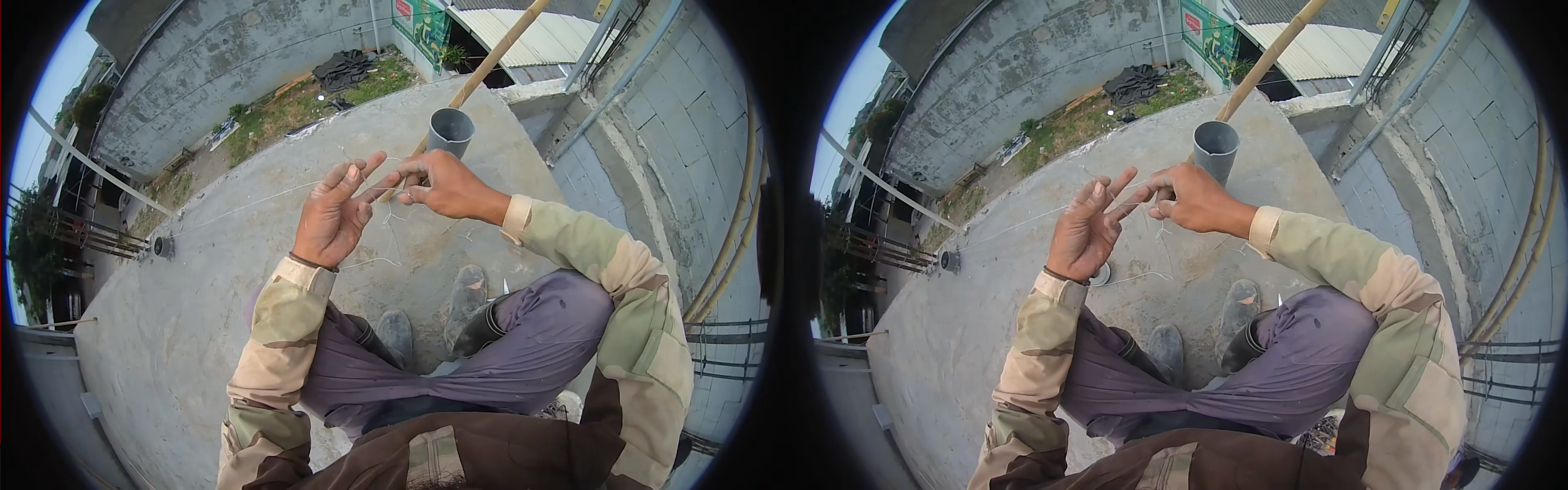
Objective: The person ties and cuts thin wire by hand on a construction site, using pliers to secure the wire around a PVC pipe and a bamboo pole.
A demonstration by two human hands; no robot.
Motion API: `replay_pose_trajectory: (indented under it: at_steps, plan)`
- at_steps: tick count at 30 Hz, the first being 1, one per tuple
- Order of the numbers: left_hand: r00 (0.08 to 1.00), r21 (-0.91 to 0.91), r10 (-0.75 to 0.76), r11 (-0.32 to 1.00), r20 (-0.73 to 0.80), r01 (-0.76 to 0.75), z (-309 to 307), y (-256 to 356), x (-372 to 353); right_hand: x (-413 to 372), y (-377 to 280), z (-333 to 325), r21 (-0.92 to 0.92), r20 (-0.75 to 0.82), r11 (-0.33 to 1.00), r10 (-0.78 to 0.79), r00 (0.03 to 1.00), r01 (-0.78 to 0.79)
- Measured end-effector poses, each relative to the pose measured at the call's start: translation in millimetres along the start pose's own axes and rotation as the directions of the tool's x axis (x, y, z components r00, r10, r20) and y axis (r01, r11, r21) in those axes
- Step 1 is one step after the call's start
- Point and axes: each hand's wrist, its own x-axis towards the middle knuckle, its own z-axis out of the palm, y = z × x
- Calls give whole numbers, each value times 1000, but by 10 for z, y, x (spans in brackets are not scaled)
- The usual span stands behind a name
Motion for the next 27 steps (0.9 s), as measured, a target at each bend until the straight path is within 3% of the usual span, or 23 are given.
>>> replay_pose_trajectory:
  at_steps: [1, 3, 4, 6, 7, 9, 10, 12, 13, 14, 15, 16, 17, 19, 22, 25, 27]
  plan:
    - [1000, -1, 5, 1000, -3, -5, 10, -3, -8, -10, -18, -51, -2, 5, 1000, -4, 1000, 4]
    - [953, 322, 148, 945, -266, -57, 58, -25, -18, -49, -44, -146, 55, 52, 998, 6, 999, -9]
    - [951, 320, 154, 945, -268, -63, 1, -24, -15, -55, -4, -183, 52, 58, 999, 3, 998, -6]
    - [911, 725, 332, 686, -245, -55, -119, 27, -11, -70, 64, -276, 355, -3, 935, -18, 1000, 18]
    - [908, 725, 340, 686, -244, -62, -138, 88, -45, -102, 81, -353, 350, 0, 937, -24, 1000, 23]
    - [971, 968, 229, 252, -73, 13, -136, 252, -163, -191, 98, -511, 495, -116, 868, 95, 989, -26]
    - [971, 967, 227, 253, -74, 14, -121, 343, -231, -223, 122, -570, 496, -116, 868, 98, 988, -27]
    - [996, 897, -56, 435, -63, 81, -124, 483, -358, -279, 178, -638, 13, -214, 1000, 21, 977, -18]
    - [996, 732, -88, 678, -16, 71, -152, 469, -424, -294, 203, -609, 16, -218, 1000, 27, 976, -24]
    - [996, 733, -93, 676, -15, 74, -137, 427, -469, -290, 229, -561, -126, -227, 980, -179, 957, 154]
    - [998, 593, 23, 803, 51, -49, -67, 391, -507, -277, 232, -516, -264, -207, 909, -379, 902, 322]
    - [984, 428, 149, 886, 94, -175, 4, 364, -528, -282, 194, -474, -261, -212, 910, -380, 901, 322]
    - [985, 434, 147, 884, 94, -174, 86, 334, -527, -294, 138, -433, -237, -138, 919, -355, 925, 317]
    - [959, 91, 250, 960, 134, -263, 188, 292, -528, -284, 79, -345, -209, -61, 926, -332, 941, 314]
    - [935, -243, 270, 946, 230, -213, 166, 302, -492, -265, 68, -275, -173, -32, 899, -414, 910, 403]
    - [967, -183, 235, 959, 96, -215, -6, 295, -508, -288, 72, -355, -175, -33, 888, -437, 899, 425]
    - [969, -185, 234, 959, 84, -216, -26, 278, -519, -301, 93, -361, -167, -31, 898, -419, 908, 408]
